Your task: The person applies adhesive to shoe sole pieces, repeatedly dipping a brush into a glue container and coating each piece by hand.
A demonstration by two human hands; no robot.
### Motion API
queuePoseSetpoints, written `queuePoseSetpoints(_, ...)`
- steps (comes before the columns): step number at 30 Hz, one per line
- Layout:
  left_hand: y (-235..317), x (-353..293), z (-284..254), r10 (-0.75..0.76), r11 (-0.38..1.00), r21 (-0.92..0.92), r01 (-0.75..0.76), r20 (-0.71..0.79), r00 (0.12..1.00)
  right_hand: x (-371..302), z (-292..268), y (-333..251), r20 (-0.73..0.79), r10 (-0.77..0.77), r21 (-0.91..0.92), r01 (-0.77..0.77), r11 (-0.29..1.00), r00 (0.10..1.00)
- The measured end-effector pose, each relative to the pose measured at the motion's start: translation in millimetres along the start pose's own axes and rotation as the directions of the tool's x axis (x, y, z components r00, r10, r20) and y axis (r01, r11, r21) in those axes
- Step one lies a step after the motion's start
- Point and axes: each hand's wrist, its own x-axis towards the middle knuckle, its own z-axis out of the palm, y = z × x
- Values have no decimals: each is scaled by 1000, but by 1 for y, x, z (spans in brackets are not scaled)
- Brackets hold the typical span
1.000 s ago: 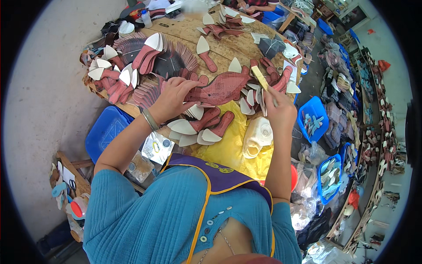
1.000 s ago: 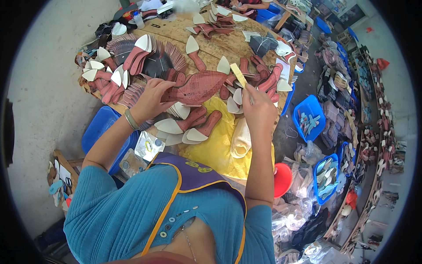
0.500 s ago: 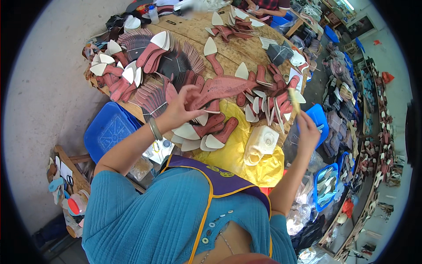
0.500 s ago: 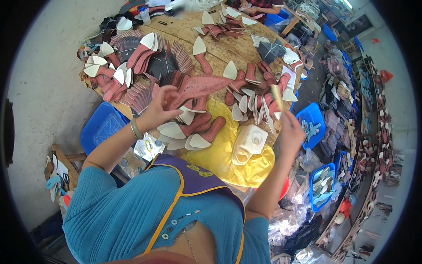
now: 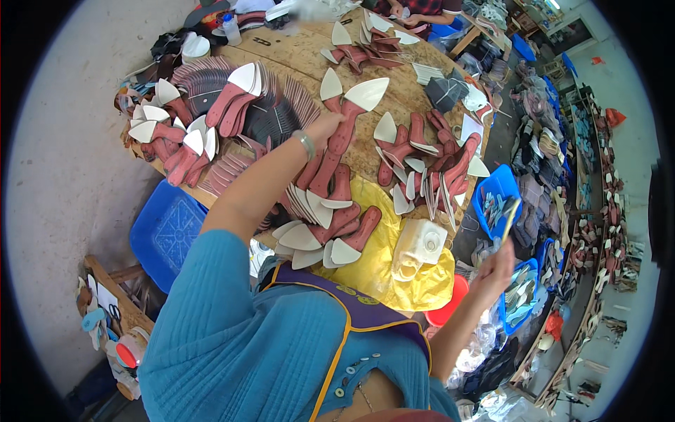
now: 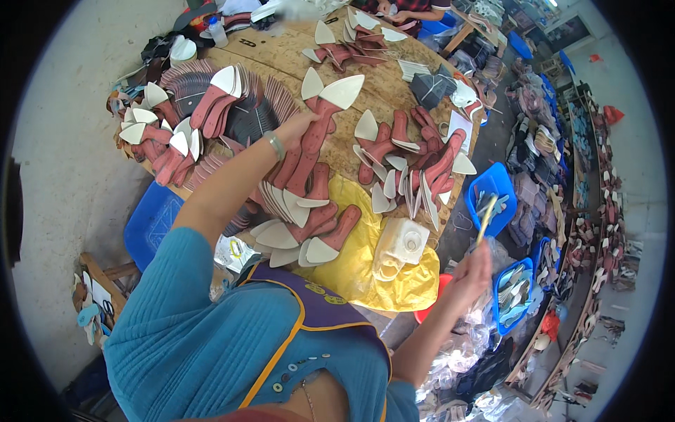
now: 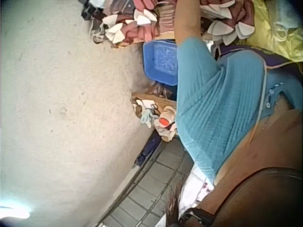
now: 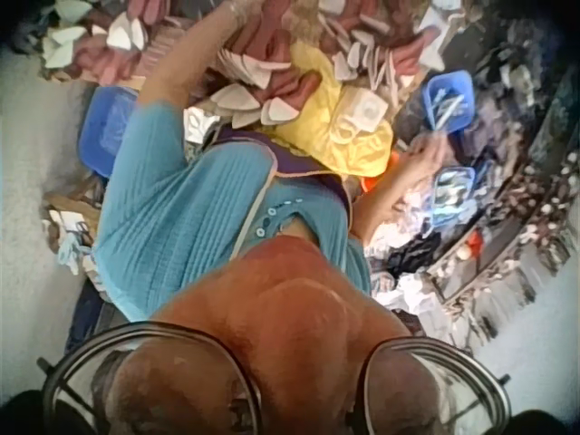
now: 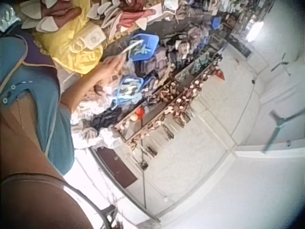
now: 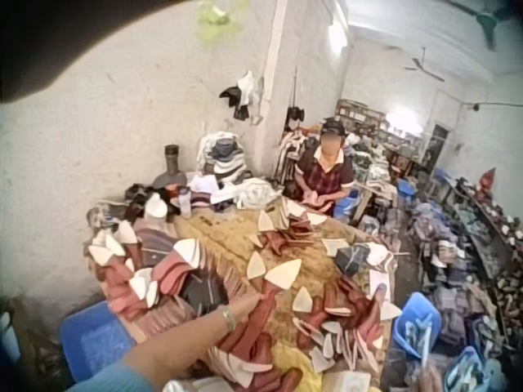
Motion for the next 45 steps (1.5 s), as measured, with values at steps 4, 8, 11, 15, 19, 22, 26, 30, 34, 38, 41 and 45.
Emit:
queuePoseSetpoints(4,-6,95,-11,150,961,260,-97,-195,969,-40,-16,36,-109,112,-61,-119,991,988)
queuePoseSetpoints(8,-16,147,-26,209,742,669,32,-276,938,-59,-26,35,-222,153,-158,-191,969,963)
queuePoseSetpoints(11,-28,205,-55,260,573,819,15,-199,945,-67,-25,27,-289,165,-122,-207,971,943)
queuePoseSetpoints(15,-24,231,-123,333,167,981,100,-151,931,-63,-26,35,-283,175,-118,-215,969,943)
queuePoseSetpoints(19,-27,178,-14,514,-411,909,70,168,841,-67,-17,38,-414,157,-220,-266,939,896)
queuePoseSetpoints(22,11,131,-22,581,-111,993,-26,86,809,-59,-7,38,-309,160,-233,-238,943,938)
queuePoseSetpoints(26,4,112,-31,-95,-497,547,-674,737,669,-47,-19,48,-213,139,-115,-166,979,967)
queuePoseSetpoints(30,2,8,13,-388,-534,204,-821,803,452,-50,-23,50,-229,142,-89,-166,982,963)
queuePoseSetpoints(34,-44,36,-28,-565,-457,252,-853,658,497,-48,-25,53,-165,171,78,-160,984,971)
queuePoseSetpoints(38,-34,23,-17,-619,-538,149,-829,598,509,-53,-32,53,-184,166,93,-151,984,969)
queuePoseSetpoints(41,-31,10,7,-524,-468,356,-809,625,578,-56,-35,53,-215,130,58,-120,991,968)
queuePoseSetpoints(45,-74,47,8,-524,-522,235,-820,670,526,-55,-40,49,-209,112,62,-102,993,972)
